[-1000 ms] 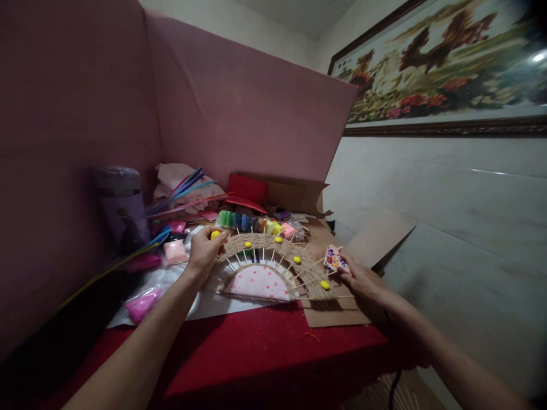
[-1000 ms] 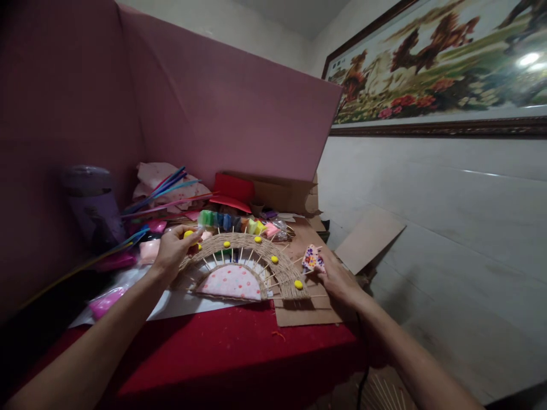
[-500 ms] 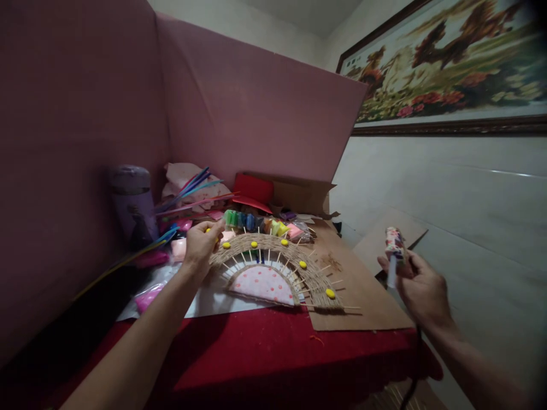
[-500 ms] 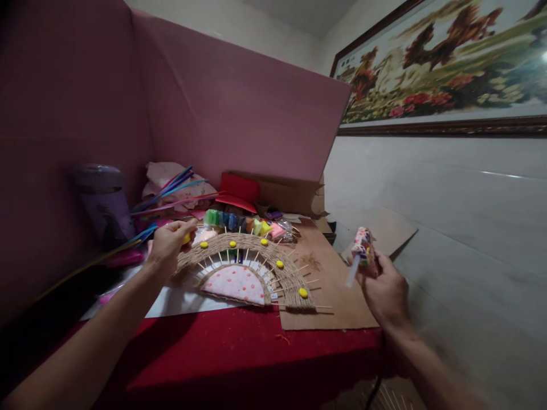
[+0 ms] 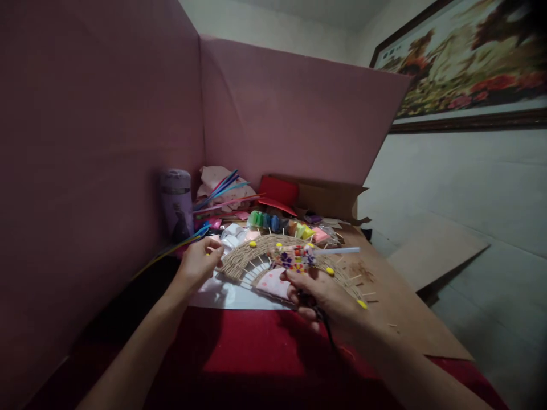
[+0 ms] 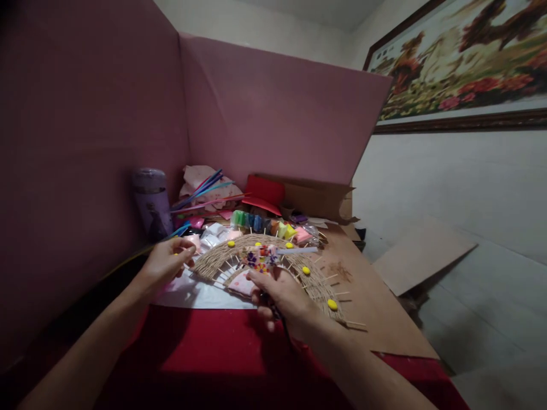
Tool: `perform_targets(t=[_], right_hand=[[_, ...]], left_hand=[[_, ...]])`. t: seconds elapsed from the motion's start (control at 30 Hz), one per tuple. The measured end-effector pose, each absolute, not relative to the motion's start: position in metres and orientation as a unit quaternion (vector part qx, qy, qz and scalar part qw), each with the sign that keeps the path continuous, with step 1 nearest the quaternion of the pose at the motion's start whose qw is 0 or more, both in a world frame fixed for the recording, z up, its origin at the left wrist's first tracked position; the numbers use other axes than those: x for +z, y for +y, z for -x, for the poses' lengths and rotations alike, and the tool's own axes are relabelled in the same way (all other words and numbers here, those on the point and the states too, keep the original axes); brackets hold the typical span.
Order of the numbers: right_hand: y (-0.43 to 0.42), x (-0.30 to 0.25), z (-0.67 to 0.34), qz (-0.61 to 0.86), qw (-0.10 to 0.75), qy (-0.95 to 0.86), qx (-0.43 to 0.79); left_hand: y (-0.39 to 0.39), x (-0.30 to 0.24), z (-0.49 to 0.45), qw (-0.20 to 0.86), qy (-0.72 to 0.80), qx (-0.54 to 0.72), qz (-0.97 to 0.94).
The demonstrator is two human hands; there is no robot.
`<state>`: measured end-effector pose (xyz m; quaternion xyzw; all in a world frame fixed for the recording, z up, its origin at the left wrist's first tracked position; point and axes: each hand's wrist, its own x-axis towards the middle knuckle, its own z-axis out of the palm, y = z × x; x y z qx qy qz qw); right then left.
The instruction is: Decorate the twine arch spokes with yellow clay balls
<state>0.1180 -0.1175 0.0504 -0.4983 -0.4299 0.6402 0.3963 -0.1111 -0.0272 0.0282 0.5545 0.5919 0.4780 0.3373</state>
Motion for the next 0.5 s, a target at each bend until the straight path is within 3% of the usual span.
perform_targets(t=[0.5], right_hand=[[-0.068, 0.028, -0.075, 0.494, 0.310, -0.553, 0.595]], left_hand=[[-0.063, -0.011, 0.095, 0.487, 0.573, 0.476, -0.456]])
